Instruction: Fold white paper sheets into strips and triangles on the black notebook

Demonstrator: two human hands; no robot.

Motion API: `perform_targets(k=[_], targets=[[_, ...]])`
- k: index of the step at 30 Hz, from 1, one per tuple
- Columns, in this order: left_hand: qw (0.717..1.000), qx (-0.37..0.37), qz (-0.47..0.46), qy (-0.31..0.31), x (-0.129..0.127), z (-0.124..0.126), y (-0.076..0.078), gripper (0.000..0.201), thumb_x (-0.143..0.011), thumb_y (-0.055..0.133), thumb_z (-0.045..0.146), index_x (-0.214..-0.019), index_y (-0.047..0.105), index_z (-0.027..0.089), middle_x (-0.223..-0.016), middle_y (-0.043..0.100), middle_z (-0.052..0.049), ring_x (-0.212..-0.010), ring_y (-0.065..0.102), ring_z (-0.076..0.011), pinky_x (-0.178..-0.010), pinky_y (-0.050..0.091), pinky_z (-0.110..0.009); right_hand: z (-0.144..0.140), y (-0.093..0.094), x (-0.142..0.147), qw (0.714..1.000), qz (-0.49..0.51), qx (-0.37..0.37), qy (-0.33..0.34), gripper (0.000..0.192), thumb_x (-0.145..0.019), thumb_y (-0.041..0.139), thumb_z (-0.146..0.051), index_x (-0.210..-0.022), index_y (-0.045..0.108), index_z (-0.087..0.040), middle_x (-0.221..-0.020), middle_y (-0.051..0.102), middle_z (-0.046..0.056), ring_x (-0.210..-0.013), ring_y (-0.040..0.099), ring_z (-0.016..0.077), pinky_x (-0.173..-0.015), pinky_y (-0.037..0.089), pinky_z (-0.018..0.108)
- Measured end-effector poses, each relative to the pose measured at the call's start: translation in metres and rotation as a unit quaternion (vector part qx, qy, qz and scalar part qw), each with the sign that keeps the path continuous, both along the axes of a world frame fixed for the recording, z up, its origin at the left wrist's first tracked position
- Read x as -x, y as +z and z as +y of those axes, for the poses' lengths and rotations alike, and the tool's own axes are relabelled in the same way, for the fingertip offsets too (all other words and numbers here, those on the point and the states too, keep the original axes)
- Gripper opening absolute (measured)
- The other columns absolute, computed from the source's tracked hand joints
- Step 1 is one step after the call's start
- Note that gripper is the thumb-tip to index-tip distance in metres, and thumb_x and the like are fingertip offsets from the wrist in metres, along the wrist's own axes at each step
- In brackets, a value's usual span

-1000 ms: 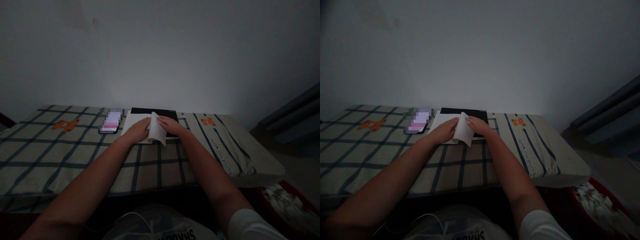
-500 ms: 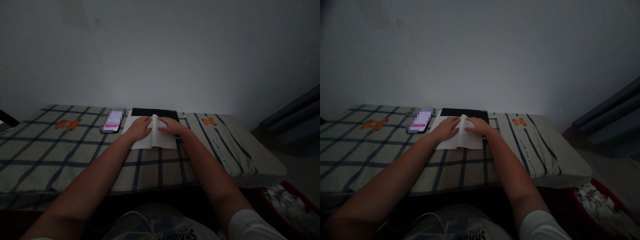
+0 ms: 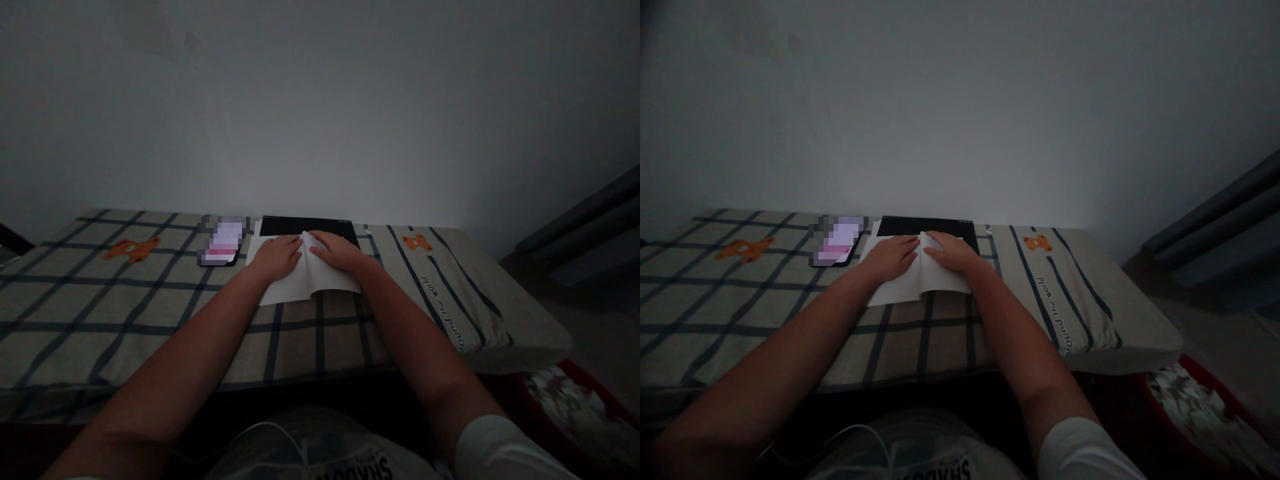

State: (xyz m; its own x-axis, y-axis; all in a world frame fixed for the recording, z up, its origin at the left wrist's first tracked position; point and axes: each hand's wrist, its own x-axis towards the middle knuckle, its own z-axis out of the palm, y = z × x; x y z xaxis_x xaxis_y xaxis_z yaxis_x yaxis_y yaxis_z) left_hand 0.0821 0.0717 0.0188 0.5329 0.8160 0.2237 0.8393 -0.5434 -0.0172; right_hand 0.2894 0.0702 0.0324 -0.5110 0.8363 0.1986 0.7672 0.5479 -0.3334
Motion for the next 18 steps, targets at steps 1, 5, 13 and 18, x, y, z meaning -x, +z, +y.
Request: perform_targets(k=[1, 5, 13, 18], targets=[[1.0, -0.007, -0.002, 0.002, 0.0, 0.0, 0.0, 0.048, -0.095, 0.032, 0.036, -0.136, 0.049, 0.019, -0.144, 0.048, -0.006, -0.13, 0.044, -0.0234, -0.104, 0.038, -0.041, -0.001, 0.0, 0.001, 1.0, -0.02, -0.005, -0.004, 0.06, -0.095, 0.035, -0.048, -0.146, 0.034, -0.016, -0.145, 0.045, 0.011, -0.131, 0.042, 0.0215, -0.108, 0.033, 0.037], [1.0, -0.022, -0.006, 0.003, 0.001, 0.004, -0.006, 0.051, -0.094, 0.032, 0.035, -0.139, 0.046, 0.016, -0.145, 0.047, -0.008, -0.131, 0.043, -0.0234, -0.106, 0.036, -0.042, 0.0, -0.002, 0.004, 0.994, -0.099, -0.016, -0.039, 0.059, -0.096, 0.03, -0.053, -0.147, 0.034, -0.025, -0.145, 0.043, 0.01, -0.13, 0.042, 0.0266, -0.104, 0.035, 0.046], [1.0, 0.028, -0.009, -0.004, 0.002, 0.014, -0.02, 0.056, -0.096, 0.024, 0.034, -0.147, 0.032, 0.012, -0.154, 0.031, -0.007, -0.141, 0.028, -0.021, -0.114, 0.024, -0.041, 0.007, -0.015, 0.003, 0.99, -0.131, 0.049, -0.022, 0.064, -0.096, 0.016, -0.054, -0.152, 0.017, -0.024, -0.159, 0.017, 0.001, -0.145, 0.015, 0.0315, -0.113, 0.019, 0.057], [0.999, 0.033, -0.011, -0.007, 0.003, 0.015, -0.021, 0.058, -0.096, 0.023, 0.035, -0.147, 0.031, 0.011, -0.154, 0.031, -0.008, -0.141, 0.028, -0.0221, -0.115, 0.023, -0.041, 0.002, -0.018, 0.006, 0.988, -0.13, 0.07, -0.038, 0.067, -0.095, 0.013, -0.055, -0.153, 0.013, -0.022, -0.159, 0.014, 0.002, -0.145, 0.011, 0.0322, -0.115, 0.014, 0.057]])
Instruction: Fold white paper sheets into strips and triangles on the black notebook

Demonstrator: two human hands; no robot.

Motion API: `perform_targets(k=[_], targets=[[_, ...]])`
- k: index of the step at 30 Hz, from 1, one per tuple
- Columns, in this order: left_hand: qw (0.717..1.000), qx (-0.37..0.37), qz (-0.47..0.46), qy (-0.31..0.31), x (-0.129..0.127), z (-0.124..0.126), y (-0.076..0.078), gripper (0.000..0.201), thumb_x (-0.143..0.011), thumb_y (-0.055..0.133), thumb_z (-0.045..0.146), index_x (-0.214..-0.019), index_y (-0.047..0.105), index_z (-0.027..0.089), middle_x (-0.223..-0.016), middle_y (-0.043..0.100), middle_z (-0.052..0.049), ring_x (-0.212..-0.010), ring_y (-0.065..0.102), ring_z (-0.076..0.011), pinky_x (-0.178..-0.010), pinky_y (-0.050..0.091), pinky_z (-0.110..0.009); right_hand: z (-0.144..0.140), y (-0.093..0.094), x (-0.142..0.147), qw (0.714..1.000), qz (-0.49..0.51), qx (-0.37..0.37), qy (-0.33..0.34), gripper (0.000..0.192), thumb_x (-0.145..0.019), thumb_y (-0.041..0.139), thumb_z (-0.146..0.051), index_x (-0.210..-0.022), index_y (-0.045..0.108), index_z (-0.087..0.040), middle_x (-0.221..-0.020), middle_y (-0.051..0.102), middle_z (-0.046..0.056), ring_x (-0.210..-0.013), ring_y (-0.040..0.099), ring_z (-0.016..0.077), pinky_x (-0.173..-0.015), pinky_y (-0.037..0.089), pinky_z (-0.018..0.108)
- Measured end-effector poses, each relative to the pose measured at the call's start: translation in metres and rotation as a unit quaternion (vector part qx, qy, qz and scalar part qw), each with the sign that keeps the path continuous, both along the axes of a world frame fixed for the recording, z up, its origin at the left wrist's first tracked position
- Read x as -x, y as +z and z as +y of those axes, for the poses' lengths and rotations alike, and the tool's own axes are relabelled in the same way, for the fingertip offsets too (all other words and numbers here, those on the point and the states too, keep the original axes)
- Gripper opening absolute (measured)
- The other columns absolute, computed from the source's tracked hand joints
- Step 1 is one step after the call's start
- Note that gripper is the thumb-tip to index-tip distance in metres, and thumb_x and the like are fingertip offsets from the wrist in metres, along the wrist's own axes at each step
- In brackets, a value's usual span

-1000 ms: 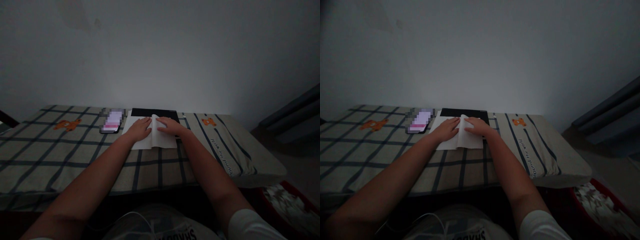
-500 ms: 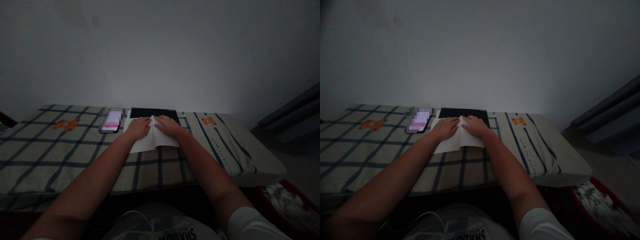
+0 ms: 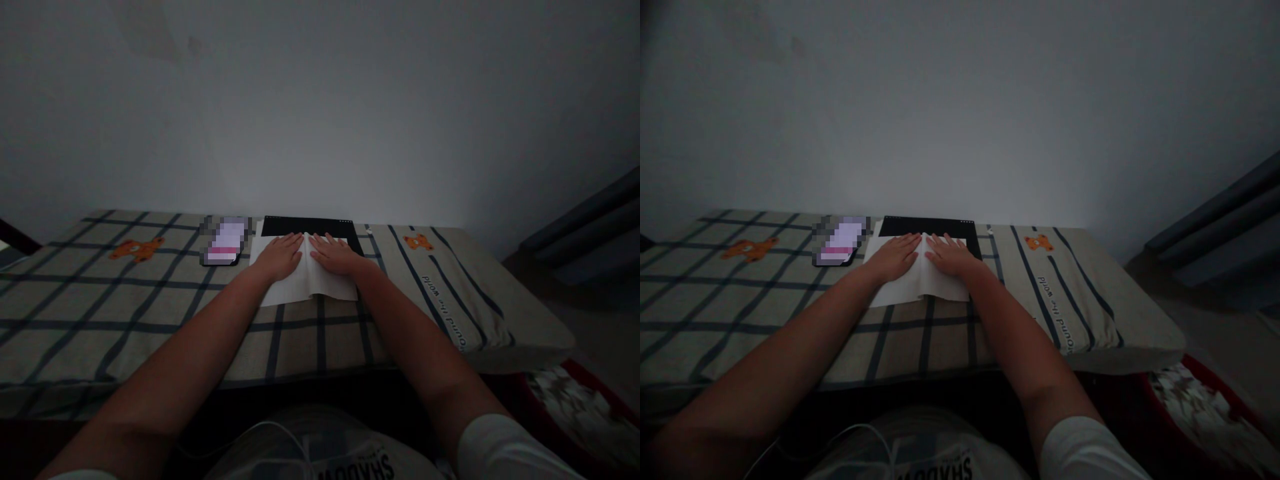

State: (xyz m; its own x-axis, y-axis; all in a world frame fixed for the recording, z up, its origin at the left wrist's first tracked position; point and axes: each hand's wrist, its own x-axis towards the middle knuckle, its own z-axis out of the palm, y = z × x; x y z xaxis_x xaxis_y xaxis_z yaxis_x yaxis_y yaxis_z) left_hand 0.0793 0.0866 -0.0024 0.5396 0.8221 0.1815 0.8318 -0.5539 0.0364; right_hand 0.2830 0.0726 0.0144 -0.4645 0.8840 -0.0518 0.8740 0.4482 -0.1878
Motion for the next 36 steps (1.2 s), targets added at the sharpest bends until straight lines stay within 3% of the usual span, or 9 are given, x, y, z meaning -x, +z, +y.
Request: perform_targets(k=[13, 22, 27, 36], targets=[[0.999, 0.005, 0.012, 0.033, -0.01, -0.011, 0.008, 0.055, -0.096, 0.025, 0.032, -0.146, 0.033, 0.011, -0.153, 0.032, -0.01, -0.141, 0.027, -0.0234, -0.114, 0.023, -0.041, -0.014, 0.001, 0.011, 0.999, -0.01, 0.001, -0.051, 0.065, -0.096, 0.015, -0.055, -0.153, 0.015, -0.023, -0.159, 0.012, 0.005, -0.145, 0.01, 0.0339, -0.113, 0.016, 0.058], [0.997, -0.062, 0.0, 0.044, -0.011, -0.018, 0.024, 0.048, -0.09, 0.036, 0.03, -0.134, 0.05, 0.018, -0.14, 0.05, -0.008, -0.126, 0.044, -0.0261, -0.101, 0.039, -0.043, -0.009, 0.005, 0.007, 0.999, -0.011, -0.008, -0.033, 0.063, -0.096, 0.018, -0.052, -0.151, 0.023, -0.022, -0.158, 0.018, 0.006, -0.143, 0.018, 0.0363, -0.111, 0.022, 0.06], [0.996, -0.07, 0.002, 0.052, -0.012, -0.017, 0.023, 0.048, -0.09, 0.034, 0.029, -0.134, 0.05, 0.019, -0.139, 0.05, -0.009, -0.124, 0.043, -0.027, -0.098, 0.04, -0.044, -0.007, 0.011, 0.002, 1.0, -0.014, -0.015, -0.01, 0.061, -0.095, 0.023, -0.052, -0.149, 0.031, -0.024, -0.157, 0.023, 0.006, -0.142, 0.022, 0.0363, -0.109, 0.026, 0.06], [0.995, -0.066, 0.016, 0.068, -0.019, -0.017, 0.021, 0.049, -0.09, 0.035, 0.032, -0.135, 0.048, 0.018, -0.142, 0.047, -0.009, -0.125, 0.042, -0.0277, -0.1, 0.037, -0.042, -0.009, 0.008, 0.005, 1.0, -0.012, -0.018, -0.016, 0.061, -0.095, 0.024, -0.052, -0.149, 0.029, -0.025, -0.157, 0.021, 0.007, -0.142, 0.021, 0.0389, -0.108, 0.026, 0.062]])
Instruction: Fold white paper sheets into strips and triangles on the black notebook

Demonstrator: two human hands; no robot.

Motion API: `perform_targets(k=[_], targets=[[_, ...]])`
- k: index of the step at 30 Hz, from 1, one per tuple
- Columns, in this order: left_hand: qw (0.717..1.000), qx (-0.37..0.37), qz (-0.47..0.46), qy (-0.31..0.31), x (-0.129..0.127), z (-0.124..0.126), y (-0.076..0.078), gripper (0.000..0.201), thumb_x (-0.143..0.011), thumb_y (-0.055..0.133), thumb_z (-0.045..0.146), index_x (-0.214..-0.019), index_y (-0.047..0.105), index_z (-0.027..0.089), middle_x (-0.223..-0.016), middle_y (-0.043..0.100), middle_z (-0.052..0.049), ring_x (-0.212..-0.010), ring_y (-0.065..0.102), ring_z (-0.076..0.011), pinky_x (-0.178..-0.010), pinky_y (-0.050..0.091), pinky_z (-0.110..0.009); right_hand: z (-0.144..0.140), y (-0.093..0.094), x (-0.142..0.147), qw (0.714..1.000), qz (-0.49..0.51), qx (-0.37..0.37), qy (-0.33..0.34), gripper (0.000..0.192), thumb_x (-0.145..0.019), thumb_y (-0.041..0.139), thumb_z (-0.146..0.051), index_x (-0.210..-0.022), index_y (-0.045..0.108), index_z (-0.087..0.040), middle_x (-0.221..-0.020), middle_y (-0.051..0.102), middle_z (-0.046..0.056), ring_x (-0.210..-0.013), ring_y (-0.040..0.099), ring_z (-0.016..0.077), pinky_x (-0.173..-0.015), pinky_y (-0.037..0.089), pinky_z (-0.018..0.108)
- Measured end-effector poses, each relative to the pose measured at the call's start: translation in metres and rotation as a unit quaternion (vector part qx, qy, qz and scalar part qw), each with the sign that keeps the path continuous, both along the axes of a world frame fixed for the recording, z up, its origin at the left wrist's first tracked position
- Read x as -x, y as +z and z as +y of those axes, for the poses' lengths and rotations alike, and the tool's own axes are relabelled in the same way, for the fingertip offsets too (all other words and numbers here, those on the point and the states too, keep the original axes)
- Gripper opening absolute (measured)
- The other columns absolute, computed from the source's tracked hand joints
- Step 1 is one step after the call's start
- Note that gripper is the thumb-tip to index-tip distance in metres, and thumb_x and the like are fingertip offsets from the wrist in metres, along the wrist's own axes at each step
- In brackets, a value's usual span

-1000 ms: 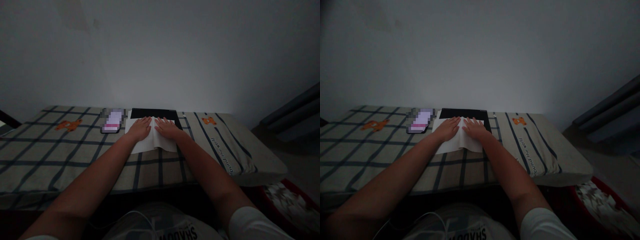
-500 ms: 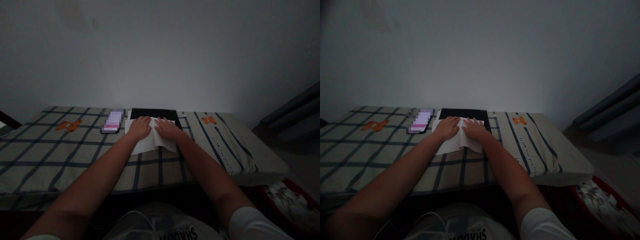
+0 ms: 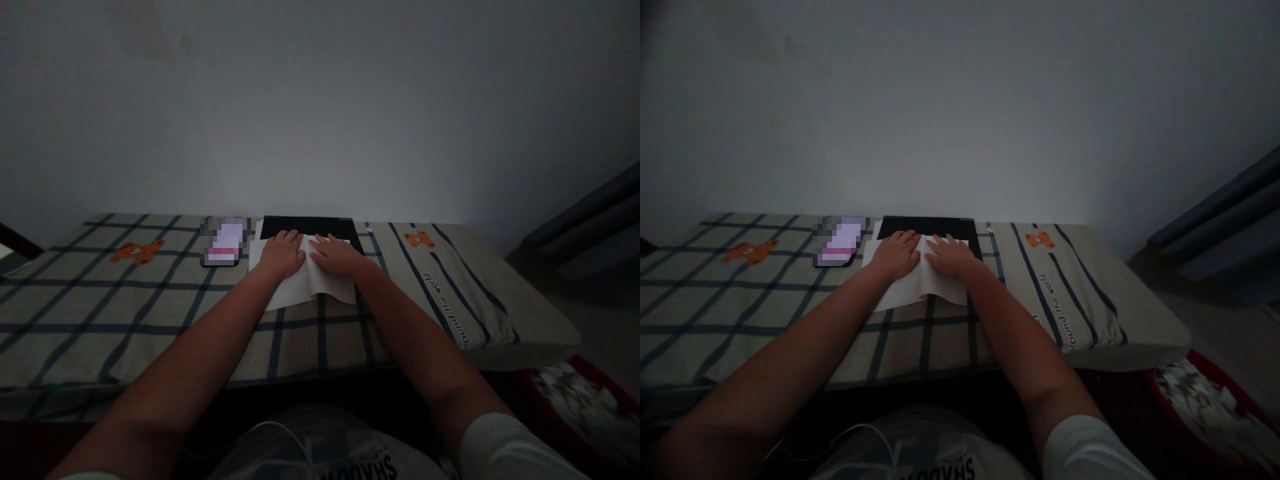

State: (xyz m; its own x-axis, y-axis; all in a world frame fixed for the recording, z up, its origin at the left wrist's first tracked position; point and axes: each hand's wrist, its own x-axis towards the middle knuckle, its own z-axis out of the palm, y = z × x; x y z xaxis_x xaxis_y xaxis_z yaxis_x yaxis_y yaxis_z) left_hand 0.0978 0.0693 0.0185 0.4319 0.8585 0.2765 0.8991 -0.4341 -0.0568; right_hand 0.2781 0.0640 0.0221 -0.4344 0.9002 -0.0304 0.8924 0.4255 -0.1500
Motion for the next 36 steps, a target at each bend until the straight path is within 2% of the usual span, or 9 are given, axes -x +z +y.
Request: perform_targets(k=[10, 15, 20, 23, 28, 32, 36], targets=[[1.0, 0.001, 0.009, 0.003, -0.001, -0.001, 0.001, 0.05, -0.09, 0.034, 0.032, -0.135, 0.048, 0.015, -0.143, 0.046, -0.01, -0.124, 0.042, -0.0299, -0.097, 0.039, -0.045, -0.011, 0.0, 0.006, 0.999, -0.001, 0.013, -0.035, 0.062, -0.096, 0.017, -0.053, -0.151, 0.024, -0.024, -0.158, 0.017, 0.006, -0.143, 0.017, 0.0371, -0.11, 0.022, 0.061], [1.0, -0.005, -0.006, 0.008, 0.0, -0.003, -0.002, 0.049, -0.093, 0.033, 0.034, -0.138, 0.046, 0.018, -0.143, 0.047, -0.008, -0.127, 0.042, -0.0276, -0.102, 0.036, -0.043, -0.008, -0.002, 0.002, 1.0, 0.0, 0.005, -0.023, 0.064, -0.096, 0.017, -0.055, -0.151, 0.024, -0.024, -0.158, 0.019, 0.006, -0.143, 0.018, 0.0366, -0.111, 0.023, 0.058], [0.999, -0.03, -0.036, -0.008, 0.004, 0.0, -0.002, 0.048, -0.097, 0.026, 0.033, -0.135, 0.05, 0.016, -0.142, 0.049, -0.008, -0.13, 0.043, -0.0241, -0.107, 0.033, -0.041, -0.001, -0.006, -0.002, 1.0, -0.009, -0.004, -0.013, 0.063, -0.096, 0.019, -0.054, -0.151, 0.023, -0.025, -0.158, 0.018, 0.005, -0.143, 0.017, 0.0365, -0.111, 0.021, 0.061], [0.999, -0.015, -0.032, -0.006, 0.007, 0.003, -0.003, 0.048, -0.097, 0.025, 0.032, -0.134, 0.052, 0.015, -0.141, 0.051, -0.008, -0.132, 0.043, -0.0238, -0.109, 0.032, -0.041, 0.002, -0.007, -0.002, 1.0, -0.005, -0.017, -0.014, 0.063, -0.096, 0.018, -0.054, -0.151, 0.023, -0.025, -0.158, 0.019, 0.005, -0.143, 0.017, 0.0366, -0.111, 0.02, 0.062], [0.998, 0.05, -0.013, -0.018, 0.009, 0.006, -0.005, 0.053, -0.096, 0.027, 0.033, -0.142, 0.04, 0.01, -0.15, 0.038, -0.011, -0.138, 0.034, -0.0243, -0.111, 0.03, -0.041, 0.006, -0.009, -0.004, 1.0, 0.004, -0.026, -0.013, 0.063, -0.096, 0.017, -0.055, -0.151, 0.023, -0.025, -0.158, 0.018, 0.006, -0.144, 0.017, 0.0349, -0.112, 0.02, 0.06], [0.996, 0.084, -0.005, -0.014, 0.008, 0.004, -0.004, 0.054, -0.097, 0.025, 0.036, -0.146, 0.032, 0.015, -0.155, 0.027, -0.01, -0.143, 0.023, -0.0253, -0.112, 0.026, -0.047, 0.008, -0.01, -0.005, 0.999, 0.009, -0.023, -0.02, 0.063, -0.096, 0.017, -0.054, -0.151, 0.022, -0.025, -0.159, 0.017, 0.005, -0.144, 0.015, 0.0345, -0.112, 0.018, 0.061], [0.995, 0.103, -0.003, -0.01, 0.007, 0.004, -0.005, 0.054, -0.097, 0.024, 0.036, -0.148, 0.029, 0.017, -0.156, 0.024, -0.01, -0.145, 0.019, -0.0253, -0.113, 0.023, -0.05, 0.007, -0.009, -0.004, 1.0, 0.012, -0.01, -0.026, 0.063, -0.096, 0.017, -0.054, -0.151, 0.022, -0.025, -0.159, 0.015, 0.005, -0.145, 0.013, 0.0344, -0.113, 0.016, 0.06]])
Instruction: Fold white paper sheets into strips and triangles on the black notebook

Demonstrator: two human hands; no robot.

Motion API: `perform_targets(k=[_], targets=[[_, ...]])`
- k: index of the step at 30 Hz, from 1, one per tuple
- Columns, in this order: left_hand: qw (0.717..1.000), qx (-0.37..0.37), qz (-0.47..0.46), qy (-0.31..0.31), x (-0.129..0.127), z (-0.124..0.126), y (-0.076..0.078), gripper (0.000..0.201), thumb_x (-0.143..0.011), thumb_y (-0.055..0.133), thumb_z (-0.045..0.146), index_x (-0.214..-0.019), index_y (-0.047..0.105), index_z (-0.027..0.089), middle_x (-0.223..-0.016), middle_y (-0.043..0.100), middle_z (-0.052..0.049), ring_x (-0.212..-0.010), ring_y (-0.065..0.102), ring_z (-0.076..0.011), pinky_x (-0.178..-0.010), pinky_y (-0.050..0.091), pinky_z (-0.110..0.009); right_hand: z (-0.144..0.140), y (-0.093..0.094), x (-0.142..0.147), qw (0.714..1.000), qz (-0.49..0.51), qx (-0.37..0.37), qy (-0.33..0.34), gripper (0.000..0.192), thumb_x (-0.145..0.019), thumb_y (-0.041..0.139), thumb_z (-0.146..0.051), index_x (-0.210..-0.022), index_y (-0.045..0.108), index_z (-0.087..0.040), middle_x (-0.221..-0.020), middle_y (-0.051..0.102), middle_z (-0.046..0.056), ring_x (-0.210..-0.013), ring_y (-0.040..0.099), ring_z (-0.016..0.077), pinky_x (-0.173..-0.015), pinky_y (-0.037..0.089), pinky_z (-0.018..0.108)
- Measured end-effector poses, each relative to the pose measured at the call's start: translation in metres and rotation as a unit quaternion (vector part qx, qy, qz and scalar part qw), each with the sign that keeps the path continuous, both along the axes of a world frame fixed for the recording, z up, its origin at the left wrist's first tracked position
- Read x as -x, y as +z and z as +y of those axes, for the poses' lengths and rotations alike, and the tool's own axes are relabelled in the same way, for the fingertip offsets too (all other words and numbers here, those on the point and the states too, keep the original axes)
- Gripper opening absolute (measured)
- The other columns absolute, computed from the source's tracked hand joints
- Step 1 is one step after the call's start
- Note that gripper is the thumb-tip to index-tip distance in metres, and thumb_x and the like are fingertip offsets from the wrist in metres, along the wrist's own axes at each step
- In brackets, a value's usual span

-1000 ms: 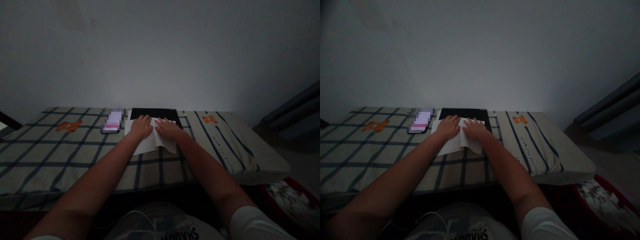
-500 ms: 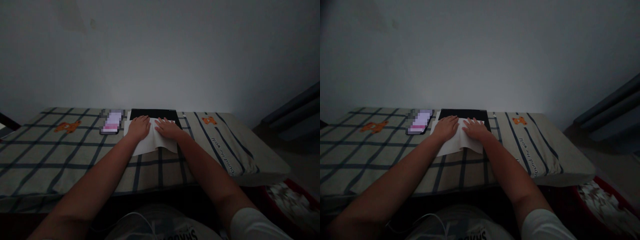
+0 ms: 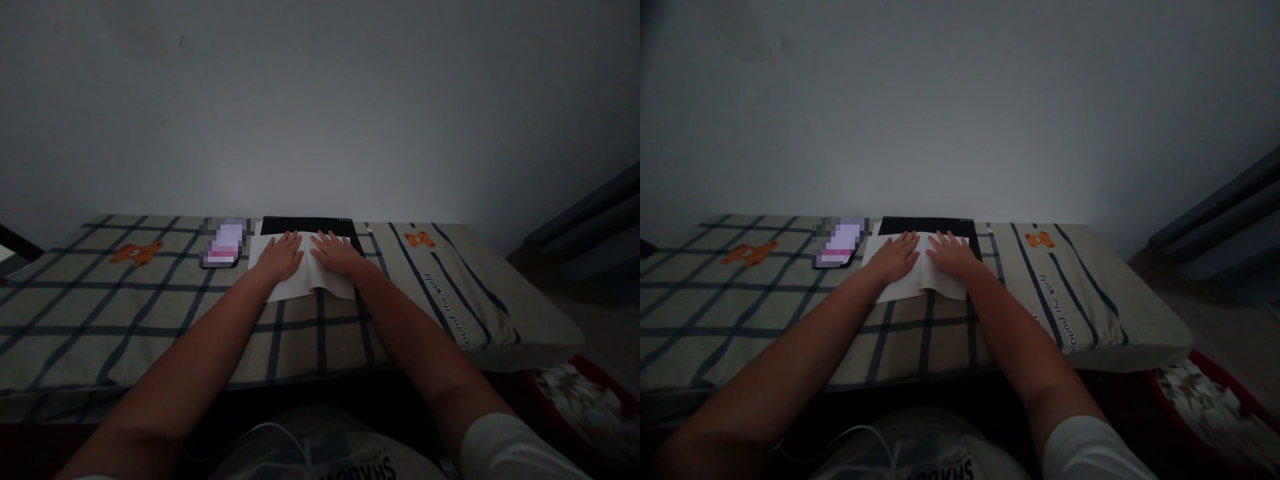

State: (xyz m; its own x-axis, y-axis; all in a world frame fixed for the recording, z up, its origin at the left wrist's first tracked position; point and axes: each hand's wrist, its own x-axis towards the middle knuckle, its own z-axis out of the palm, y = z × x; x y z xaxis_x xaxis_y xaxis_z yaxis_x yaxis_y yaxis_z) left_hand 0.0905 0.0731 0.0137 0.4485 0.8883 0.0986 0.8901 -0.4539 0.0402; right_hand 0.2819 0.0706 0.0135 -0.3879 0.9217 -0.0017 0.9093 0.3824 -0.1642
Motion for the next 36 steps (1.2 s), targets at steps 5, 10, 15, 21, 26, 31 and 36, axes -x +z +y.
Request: perform_targets(k=[5, 10, 15, 21, 26, 31, 36], targets=[[1.0, 0.012, 0.002, 0.008, -0.001, 0.001, -0.002, 0.056, -0.097, 0.022, 0.035, -0.149, 0.026, 0.016, -0.157, 0.021, -0.009, -0.145, 0.017, -0.0249, -0.114, 0.021, -0.051, -0.003, 0.002, 0.002, 1.0, 0.002, 0.01, -0.008, 0.063, -0.096, 0.017, -0.054, -0.152, 0.022, -0.024, -0.159, 0.015, 0.005, -0.145, 0.012, 0.0344, -0.113, 0.015, 0.059], [1.0, 0.012, 0.004, 0.017, -0.004, -0.002, -0.001, 0.057, -0.097, 0.022, 0.034, -0.149, 0.025, 0.011, -0.157, 0.019, -0.009, -0.145, 0.017, -0.0252, -0.114, 0.02, -0.052, -0.005, 0.002, 0.003, 1.0, 0.007, 0.019, -0.019, 0.063, -0.096, 0.017, -0.055, -0.151, 0.022, -0.025, -0.159, 0.013, 0.004, -0.145, 0.011, 0.0339, -0.113, 0.013, 0.06], [1.0, 0.008, 0.001, 0.024, -0.006, -0.004, 0.0, 0.057, -0.097, 0.023, 0.034, -0.149, 0.026, 0.01, -0.157, 0.021, -0.009, -0.145, 0.018, -0.0263, -0.113, 0.021, -0.053, -0.005, 0.001, 0.003, 1.0, 0.001, 0.012, -0.022, 0.064, -0.096, 0.016, -0.055, -0.152, 0.021, -0.024, -0.159, 0.013, 0.005, -0.145, 0.012, 0.0339, -0.113, 0.014, 0.06], [0.999, -0.017, -0.025, 0.01, -0.003, -0.003, -0.003, 0.055, -0.097, 0.025, 0.034, -0.147, 0.03, 0.013, -0.155, 0.025, -0.011, -0.144, 0.02, -0.0259, -0.113, 0.022, -0.052, -0.005, 0.002, 0.001, 1.0, 0.005, -0.013, -0.01, 0.061, -0.097, 0.019, -0.053, -0.151, 0.022, -0.025, -0.159, 0.017, 0.005, -0.145, 0.014, 0.032, -0.113, 0.015, 0.058], [0.999, -0.023, -0.037, 0.008, -0.001, -0.001, -0.004, 0.054, -0.097, 0.027, 0.034, -0.147, 0.031, 0.013, -0.155, 0.026, -0.012, -0.144, 0.021, -0.0265, -0.113, 0.022, -0.051, 0.0, 0.008, -0.005, 0.997, 0.033, -0.047, -0.048, 0.066, -0.095, 0.021, -0.057, -0.15, 0.027, -0.02, -0.157, 0.021, 0.013, -0.144, 0.019, 0.0325, -0.112, 0.02, 0.056], [0.999, -0.023, -0.042, 0.019, 0.001, -0.002, -0.002, 0.056, -0.097, 0.028, 0.035, -0.147, 0.03, 0.01, -0.155, 0.025, -0.016, -0.143, 0.022, -0.0266, -0.113, 0.023, -0.049, 0.005, 0.014, -0.019, 0.991, 0.063, -0.057, -0.103, 0.066, -0.095, 0.025, -0.056, -0.145, 0.038, -0.014, -0.151, 0.033, 0.017, -0.139, 0.031, 0.0314, -0.11, 0.026, 0.052], [0.998, -0.038, -0.046, 0.019, 0.003, 0.0, -0.003, 0.056, -0.097, 0.031, 0.037, -0.145, 0.034, 0.008, -0.154, 0.027, -0.018, -0.142, 0.026, -0.0281, -0.112, 0.026, -0.049, 0.0, 0.022, -0.021, 0.993, 0.067, -0.092, 0.023, 0.052, -0.093, 0.042, -0.05, -0.13, 0.058, -0.018, -0.141, 0.05, 0.012, -0.131, 0.044, 0.0255, -0.111, 0.03, 0.043]])
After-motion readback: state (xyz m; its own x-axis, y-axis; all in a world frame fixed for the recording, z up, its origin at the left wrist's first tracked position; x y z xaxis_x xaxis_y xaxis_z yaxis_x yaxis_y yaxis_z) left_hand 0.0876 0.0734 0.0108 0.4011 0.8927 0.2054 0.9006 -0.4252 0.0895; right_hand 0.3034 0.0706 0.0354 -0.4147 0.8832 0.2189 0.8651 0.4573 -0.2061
